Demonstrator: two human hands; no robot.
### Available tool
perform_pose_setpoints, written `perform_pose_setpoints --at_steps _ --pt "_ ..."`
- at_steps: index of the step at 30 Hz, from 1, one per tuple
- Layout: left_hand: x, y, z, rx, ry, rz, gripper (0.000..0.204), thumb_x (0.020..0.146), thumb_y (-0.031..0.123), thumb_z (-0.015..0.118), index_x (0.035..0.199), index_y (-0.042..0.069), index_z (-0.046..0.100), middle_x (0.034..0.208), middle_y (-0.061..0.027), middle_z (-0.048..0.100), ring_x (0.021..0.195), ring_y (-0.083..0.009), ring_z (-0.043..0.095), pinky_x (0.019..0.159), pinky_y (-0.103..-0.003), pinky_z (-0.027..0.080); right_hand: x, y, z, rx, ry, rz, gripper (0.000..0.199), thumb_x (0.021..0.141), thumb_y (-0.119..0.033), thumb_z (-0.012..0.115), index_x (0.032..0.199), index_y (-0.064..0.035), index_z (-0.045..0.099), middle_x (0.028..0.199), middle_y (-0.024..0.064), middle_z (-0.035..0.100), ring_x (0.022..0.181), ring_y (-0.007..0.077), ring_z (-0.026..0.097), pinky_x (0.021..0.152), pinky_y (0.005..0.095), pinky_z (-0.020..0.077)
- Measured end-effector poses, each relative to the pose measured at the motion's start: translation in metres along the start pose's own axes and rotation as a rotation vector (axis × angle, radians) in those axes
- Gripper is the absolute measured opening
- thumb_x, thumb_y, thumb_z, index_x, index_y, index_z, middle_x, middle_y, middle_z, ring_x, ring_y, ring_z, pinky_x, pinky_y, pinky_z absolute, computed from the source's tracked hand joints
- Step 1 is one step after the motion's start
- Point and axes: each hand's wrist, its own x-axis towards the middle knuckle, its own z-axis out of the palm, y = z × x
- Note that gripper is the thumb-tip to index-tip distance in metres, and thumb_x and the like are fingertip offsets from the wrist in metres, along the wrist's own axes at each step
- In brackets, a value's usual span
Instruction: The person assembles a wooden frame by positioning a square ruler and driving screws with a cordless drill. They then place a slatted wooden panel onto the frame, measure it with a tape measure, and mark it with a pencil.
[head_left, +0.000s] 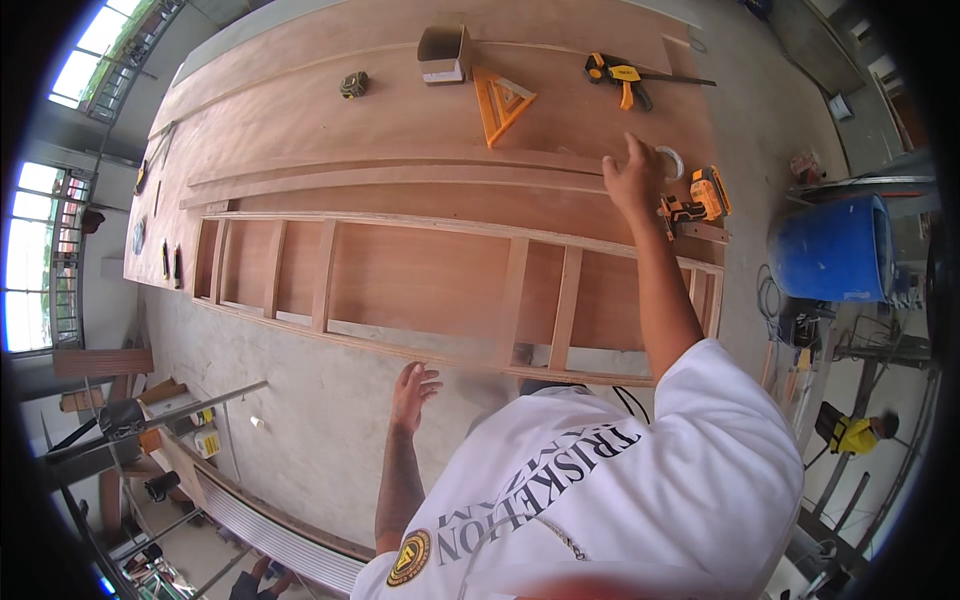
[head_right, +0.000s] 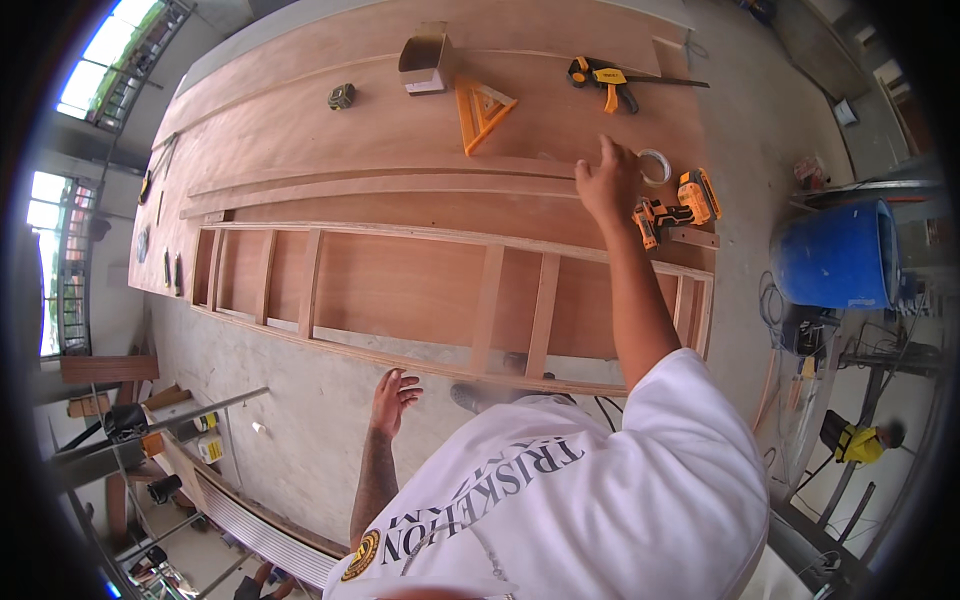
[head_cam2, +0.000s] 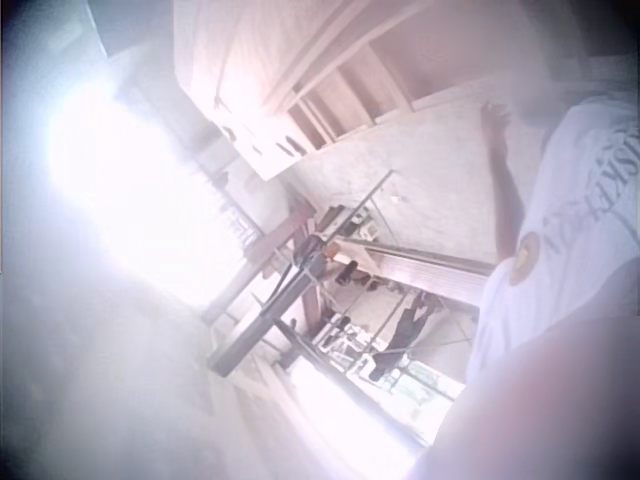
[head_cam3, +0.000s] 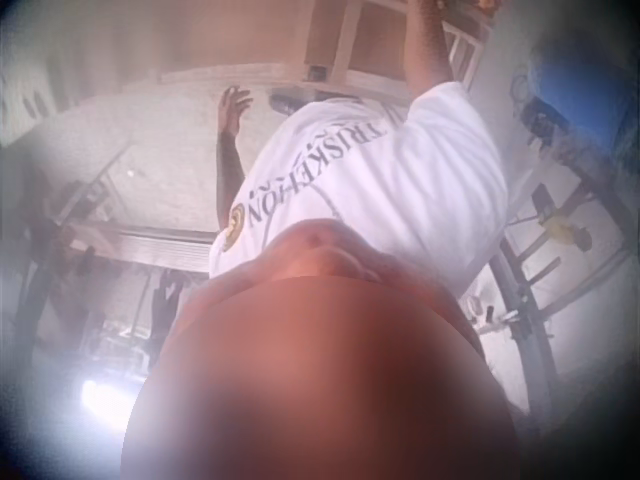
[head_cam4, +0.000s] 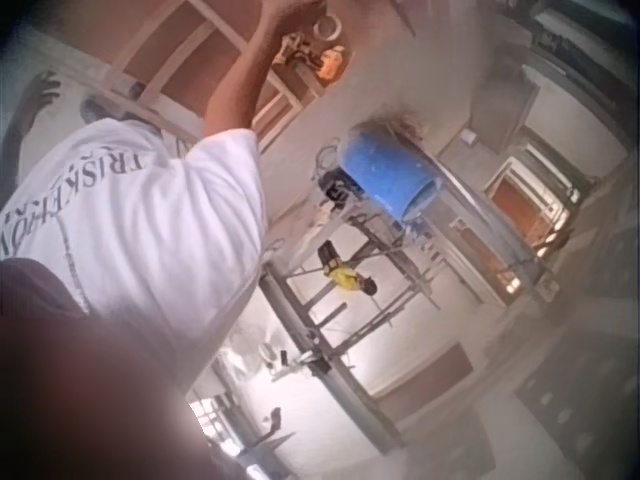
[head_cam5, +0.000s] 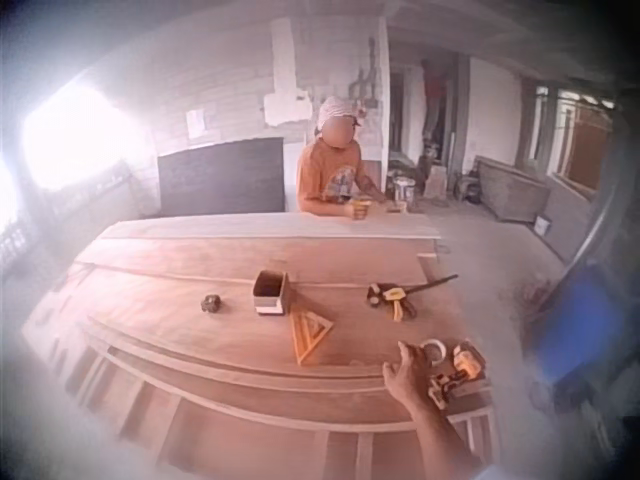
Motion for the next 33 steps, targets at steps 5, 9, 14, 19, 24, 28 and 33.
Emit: perform_pose_setpoints --at_steps 5,9,14,19,24,28,33 --pt "0.008 0.003 0.012 0.274 -0.177 -0.015 0.058 0.099 0.050 0.067 0.128 0.000 0.066 0.109 -0.0127 0.072 0.100 -0.0210 0.069 0.087 -0.034 0.052 -0.014 0.067 -0.030 0.079 -0.730 0.422 0.073 0.081 -0.046 0.081 0.140 -0.0079 0.060 0.135 0.0190 0.064 0.127 0.0400 0.059 0.106 0.0542 0.0480" --pt "0.017 0.033 -0.002 0.695 -0.247 -0.055 0.052 0.098 0.049 0.069 0.116 0.001 0.073 0.103 -0.0109 0.074 0.100 -0.0183 0.068 0.086 -0.034 0.053 -0.052 0.095 -0.018 -0.280 -0.417 0.140 0.056 0.086 -0.045 0.077 0.125 -0.0072 0.063 0.127 0.0211 0.065 0.120 0.0409 0.063 0.101 0.0580 0.0483" --pt "-0.003 0.074 -0.050 0.884 -0.101 0.141 0.050 0.095 0.049 0.072 0.115 0.003 0.074 0.102 -0.0118 0.074 0.098 -0.0196 0.069 0.090 -0.034 0.053 -0.027 0.105 0.015 -0.061 -0.140 0.045 0.043 0.091 -0.029 0.072 0.121 -0.0022 0.059 0.106 0.0230 0.068 0.101 0.0451 0.065 0.087 0.0567 0.0505" --pt "-0.039 0.080 -0.107 0.885 0.007 0.252 0.050 0.096 0.046 0.073 0.123 0.004 0.073 0.101 -0.0134 0.075 0.094 -0.0206 0.070 0.088 -0.035 0.054 0.049 0.124 -0.006 0.159 0.392 0.282 0.049 0.102 -0.037 0.061 0.122 0.0069 0.053 0.122 0.0314 0.058 0.111 0.0491 0.059 0.096 0.0550 0.0478" --pt "-0.057 0.092 -0.167 0.624 0.030 0.422 0.039 0.096 0.028 0.078 0.126 0.005 0.071 0.085 -0.0009 0.069 0.076 -0.0068 0.062 0.072 -0.027 0.052 0.065 0.005 -0.077 0.570 0.301 0.204 0.047 0.107 -0.040 0.054 0.115 0.0053 0.064 0.108 0.0221 0.067 0.101 0.0351 0.066 0.091 0.0443 0.0505" --pt "-0.073 0.145 -0.170 0.826 0.112 0.807 0.045 0.092 0.025 0.077 0.134 0.011 0.067 0.118 -0.0150 0.068 0.113 -0.0308 0.065 0.101 -0.043 0.052 0.008 -0.209 -0.117 0.991 -0.161 0.078 0.032 0.110 -0.022 0.053 0.121 0.0052 0.065 0.107 0.0082 0.069 0.098 0.0154 0.063 0.092 0.0318 0.0508" --pt "-0.114 0.226 -0.157 0.969 0.217 1.321 0.088 0.086 0.031 0.081 0.161 0.018 0.038 0.157 -0.0170 0.042 0.148 -0.0386 0.038 0.121 -0.053 0.035 -0.083 -0.432 -0.127 1.406 -0.525 0.069 0.038 0.105 -0.030 0.055 0.122 0.0038 0.061 0.101 0.0163 0.071 0.091 0.0212 0.071 0.082 0.0324 0.0578"
